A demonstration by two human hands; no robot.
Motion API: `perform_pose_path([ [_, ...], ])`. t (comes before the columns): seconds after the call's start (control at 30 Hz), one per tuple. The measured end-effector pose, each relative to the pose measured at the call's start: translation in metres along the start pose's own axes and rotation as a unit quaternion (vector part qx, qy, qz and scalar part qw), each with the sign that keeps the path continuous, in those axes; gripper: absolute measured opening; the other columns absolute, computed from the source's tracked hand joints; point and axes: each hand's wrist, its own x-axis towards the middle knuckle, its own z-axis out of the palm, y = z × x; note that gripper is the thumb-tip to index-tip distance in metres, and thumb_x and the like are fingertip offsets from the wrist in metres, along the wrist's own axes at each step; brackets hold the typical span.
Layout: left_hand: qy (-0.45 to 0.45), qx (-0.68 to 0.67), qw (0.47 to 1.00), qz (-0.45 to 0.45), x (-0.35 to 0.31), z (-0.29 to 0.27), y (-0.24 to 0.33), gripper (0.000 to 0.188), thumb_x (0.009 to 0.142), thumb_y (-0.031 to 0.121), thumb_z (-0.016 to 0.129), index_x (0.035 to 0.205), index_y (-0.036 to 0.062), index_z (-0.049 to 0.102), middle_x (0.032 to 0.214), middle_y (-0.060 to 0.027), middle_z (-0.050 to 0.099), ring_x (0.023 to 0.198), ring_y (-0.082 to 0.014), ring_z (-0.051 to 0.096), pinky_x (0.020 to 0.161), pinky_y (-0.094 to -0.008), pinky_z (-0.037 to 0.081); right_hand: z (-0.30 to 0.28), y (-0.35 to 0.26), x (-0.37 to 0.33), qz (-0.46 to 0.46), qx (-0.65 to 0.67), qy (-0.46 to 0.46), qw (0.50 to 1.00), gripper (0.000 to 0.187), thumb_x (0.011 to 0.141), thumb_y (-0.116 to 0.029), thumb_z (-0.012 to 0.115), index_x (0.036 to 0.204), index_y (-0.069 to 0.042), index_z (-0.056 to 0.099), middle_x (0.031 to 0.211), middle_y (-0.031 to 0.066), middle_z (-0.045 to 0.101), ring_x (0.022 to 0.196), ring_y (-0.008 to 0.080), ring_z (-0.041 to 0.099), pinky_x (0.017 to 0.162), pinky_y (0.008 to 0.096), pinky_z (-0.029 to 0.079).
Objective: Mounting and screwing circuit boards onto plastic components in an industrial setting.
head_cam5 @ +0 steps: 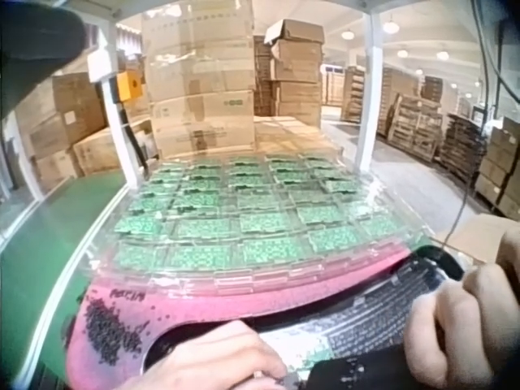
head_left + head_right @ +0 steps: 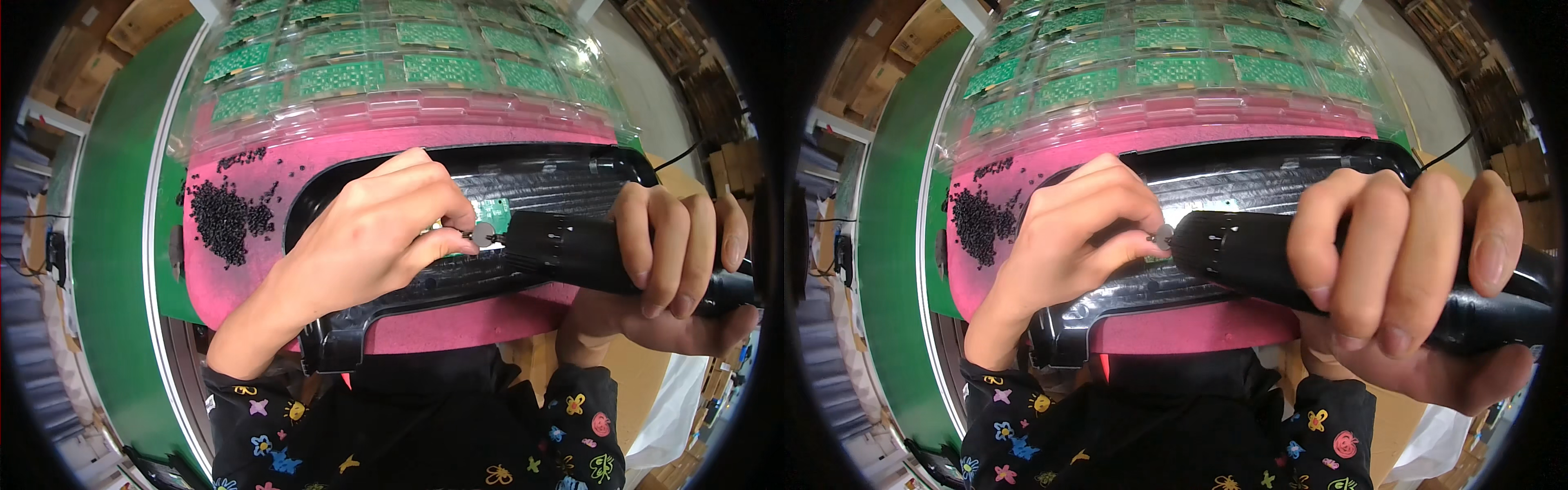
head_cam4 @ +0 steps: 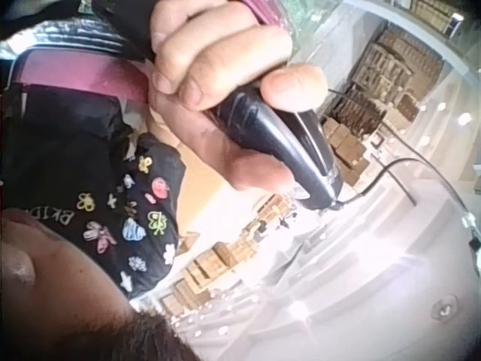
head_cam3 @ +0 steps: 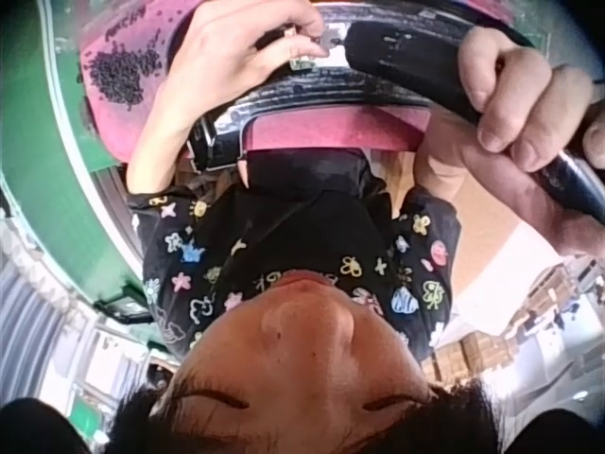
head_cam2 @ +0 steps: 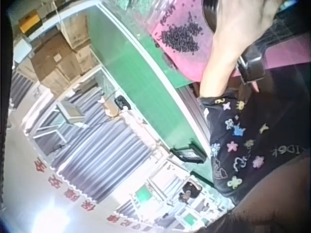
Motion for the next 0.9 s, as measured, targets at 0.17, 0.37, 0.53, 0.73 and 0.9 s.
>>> perform_pose_path([
  [0.17, 0.008, 0.035, 0.999, 0.037, 0.000, 0.004, -0.002, 0.025, 0.064, 0.005, 0.078, 0.080, -0.0008, 0.060, 0.078, -0.0086, 0.061, 0.074, -0.0249, 0.059, 0.065, -0.0338, 0.049, 0.001, 0.007, 0.002, -0.003, -0.002, -0.027, 1.000, 0.037, 0.077, -0.037, 0.066, 0.095, -0.010, 0.047, 0.060, -0.0040, 0.054, 0.046, 0.0065, 0.051, 0.055, 0.0212, 0.043],
  [0.37, 0.020, 0.029, 0.998, 0.058, 0.000, 0.001, -0.002, 0.027, 0.065, 0.008, 0.080, 0.084, -0.0008, 0.062, 0.074, -0.0086, 0.061, 0.070, -0.0249, 0.059, 0.062, -0.0335, 0.049, 0.001, 0.005, 0.002, 0.016, 0.008, -0.013, 1.000, 0.036, 0.079, -0.037, 0.066, 0.095, -0.010, 0.047, 0.060, -0.0040, 0.054, 0.047, 0.0063, 0.051, 0.056, 0.0217, 0.042],
  [0.53, 0.008, 0.064, 0.998, -0.017, -0.002, -0.001, 0.007, 0.023, 0.067, 0.008, 0.079, 0.083, 0.0002, 0.064, 0.073, -0.0080, 0.062, 0.069, -0.0231, 0.060, 0.061, -0.0330, 0.049, -0.006, -0.003, 0.005, 0.015, -0.018, -0.031, 0.999, 0.038, 0.080, -0.038, 0.066, 0.096, -0.010, 0.047, 0.062, -0.0048, 0.053, 0.047, 0.0058, 0.051, 0.056, 0.0212, 0.040],
  [0.73, -0.021, 0.115, 0.992, -0.050, -0.006, 0.000, 0.001, 0.015, 0.071, -0.005, 0.070, 0.085, 0.0008, 0.066, 0.074, -0.0078, 0.063, 0.071, -0.0254, 0.060, 0.064, -0.0334, 0.049, -0.021, -0.001, 0.016, 0.104, -0.115, -0.009, 0.988, 0.049, 0.085, -0.050, 0.057, 0.103, -0.005, 0.049, 0.062, -0.0037, 0.048, 0.047, 0.0065, 0.041, 0.054, 0.0236, 0.033],
  [0.9, -0.051, 0.132, 0.989, -0.049, -0.006, -0.006, 0.004, 0.020, 0.065, -0.006, 0.069, 0.084, 0.0014, 0.069, 0.075, -0.0064, 0.062, 0.074, -0.0247, 0.058, 0.065, -0.0349, 0.048, -0.028, 0.021, 0.019, 0.113, -0.182, -0.002, 0.977, 0.048, 0.090, -0.050, 0.048, 0.099, -0.002, 0.050, 0.059, -0.0029, 0.045, 0.047, 0.0075, 0.035, 0.051, 0.0238, 0.031],
])
